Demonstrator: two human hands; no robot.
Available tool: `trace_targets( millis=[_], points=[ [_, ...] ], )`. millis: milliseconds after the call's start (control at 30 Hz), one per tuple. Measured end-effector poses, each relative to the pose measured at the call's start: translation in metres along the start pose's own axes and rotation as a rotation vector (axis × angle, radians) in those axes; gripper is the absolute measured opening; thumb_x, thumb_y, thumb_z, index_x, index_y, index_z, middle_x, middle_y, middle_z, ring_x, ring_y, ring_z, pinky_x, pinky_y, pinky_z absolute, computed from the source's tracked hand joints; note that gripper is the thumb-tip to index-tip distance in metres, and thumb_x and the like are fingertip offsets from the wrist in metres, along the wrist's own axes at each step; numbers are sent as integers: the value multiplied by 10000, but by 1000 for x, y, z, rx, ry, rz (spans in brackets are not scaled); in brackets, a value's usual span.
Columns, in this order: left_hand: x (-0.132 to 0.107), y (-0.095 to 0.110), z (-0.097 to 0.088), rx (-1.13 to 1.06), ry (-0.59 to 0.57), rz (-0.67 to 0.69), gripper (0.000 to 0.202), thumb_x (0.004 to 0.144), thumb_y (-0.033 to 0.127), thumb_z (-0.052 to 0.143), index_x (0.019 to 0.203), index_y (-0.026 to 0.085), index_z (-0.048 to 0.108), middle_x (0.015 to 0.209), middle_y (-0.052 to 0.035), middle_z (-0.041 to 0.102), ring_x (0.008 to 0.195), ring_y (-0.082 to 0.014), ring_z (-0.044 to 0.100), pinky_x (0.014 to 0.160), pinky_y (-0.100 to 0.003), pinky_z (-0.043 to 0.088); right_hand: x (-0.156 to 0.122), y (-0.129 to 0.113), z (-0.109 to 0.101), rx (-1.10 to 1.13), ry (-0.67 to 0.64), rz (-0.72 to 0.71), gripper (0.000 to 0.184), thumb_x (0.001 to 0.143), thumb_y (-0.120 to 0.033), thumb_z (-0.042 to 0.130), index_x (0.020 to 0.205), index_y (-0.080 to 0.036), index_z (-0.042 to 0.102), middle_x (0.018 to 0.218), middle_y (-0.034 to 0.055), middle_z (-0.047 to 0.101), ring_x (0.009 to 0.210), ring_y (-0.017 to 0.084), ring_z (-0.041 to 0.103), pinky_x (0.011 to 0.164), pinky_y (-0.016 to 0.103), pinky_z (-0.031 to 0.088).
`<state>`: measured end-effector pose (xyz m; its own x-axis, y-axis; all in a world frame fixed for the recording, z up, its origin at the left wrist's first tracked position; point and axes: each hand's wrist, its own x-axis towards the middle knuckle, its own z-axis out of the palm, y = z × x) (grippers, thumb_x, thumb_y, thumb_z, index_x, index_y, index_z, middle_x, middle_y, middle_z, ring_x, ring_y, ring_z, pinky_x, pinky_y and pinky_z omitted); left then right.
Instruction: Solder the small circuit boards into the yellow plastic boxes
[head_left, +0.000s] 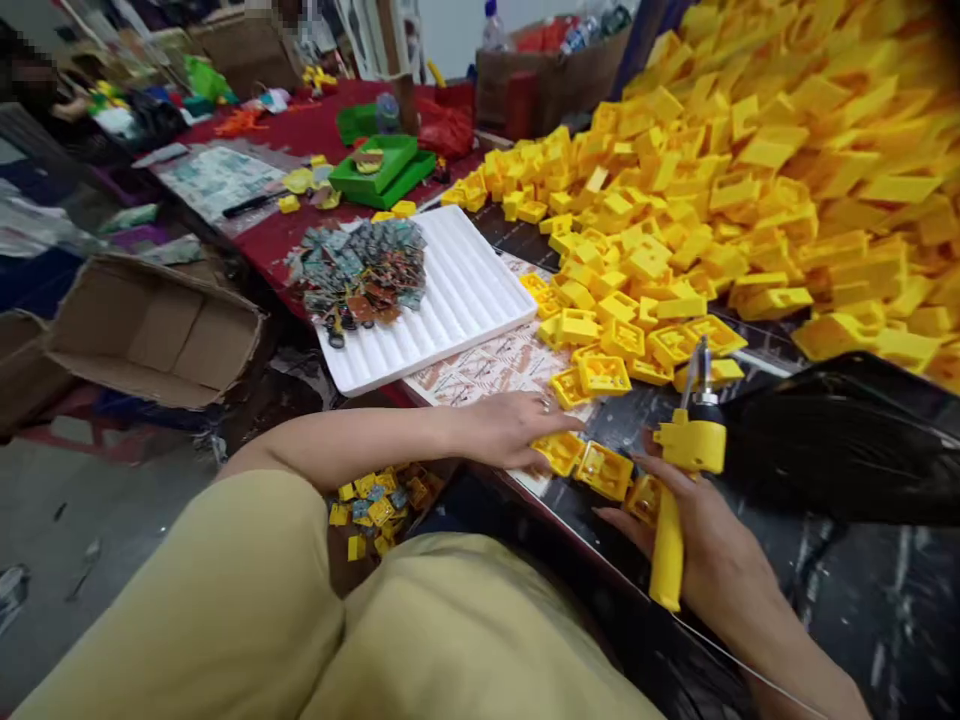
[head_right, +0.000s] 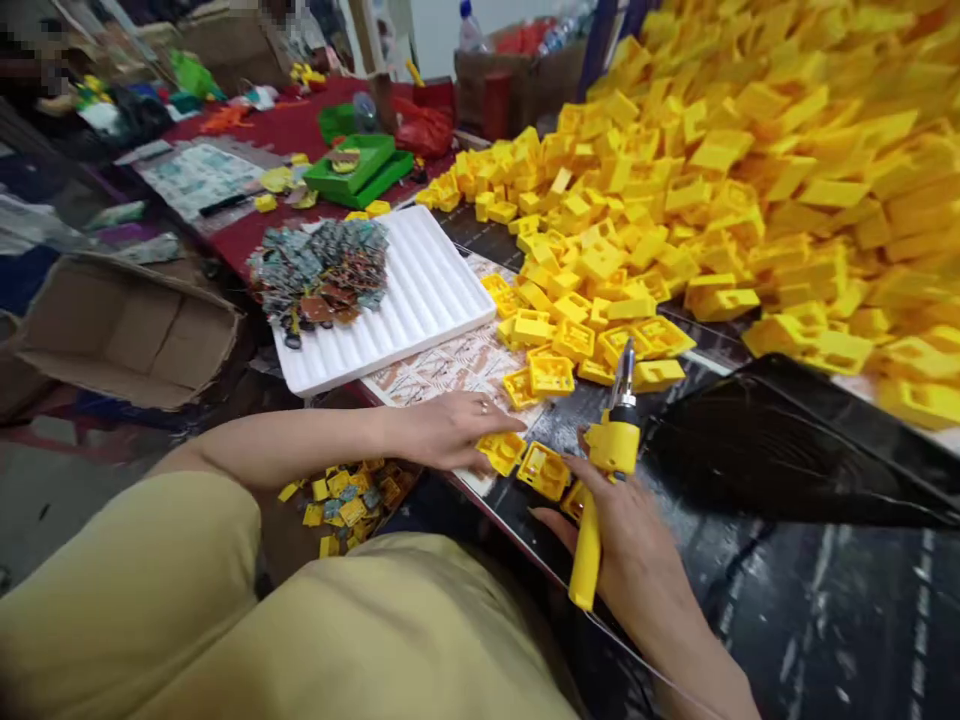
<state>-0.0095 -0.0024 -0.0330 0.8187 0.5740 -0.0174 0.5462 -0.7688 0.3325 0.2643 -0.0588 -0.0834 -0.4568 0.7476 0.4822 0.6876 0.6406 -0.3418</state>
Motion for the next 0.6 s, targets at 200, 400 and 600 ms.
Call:
trace_targets(
  millis=[200, 400, 600],
  points=[
    [-7, 3, -19, 136, -16, -85, 681, 956, 549, 517, 1490, 135, 436, 1511, -196, 485, 1301, -302, 547, 1094, -422, 446, -7, 8, 3, -68, 31, -132, 438, 948, -409, 563, 1346, -235, 498, 1177, 88, 696, 905, 232, 722, 716, 334, 587],
    [-59, -85, -99, 463, 34, -893, 838, 880, 628, 548, 1577, 238, 292, 1664, -156, 220, 1514, -414, 194, 1162, -625, 272, -21, -9, -5, -116, 100, 4, 464, 936, -410, 581, 1333, -191, 483, 1248, 125, 660, 1076, 276, 677, 924, 419, 570],
    [-70, -149, -137, 431, -81, -985, 940, 851, 621, 587, 1604, 219, 193, 1614, -209, 288, 1471, -432, 276, 1107, -560, 394, -21, -9, -3, -211, 167, 17, 336, 942, -386, 590, 1224, -212, 535, 1243, 105, 663, 1003, 240, 703, 803, 352, 596]
  ],
)
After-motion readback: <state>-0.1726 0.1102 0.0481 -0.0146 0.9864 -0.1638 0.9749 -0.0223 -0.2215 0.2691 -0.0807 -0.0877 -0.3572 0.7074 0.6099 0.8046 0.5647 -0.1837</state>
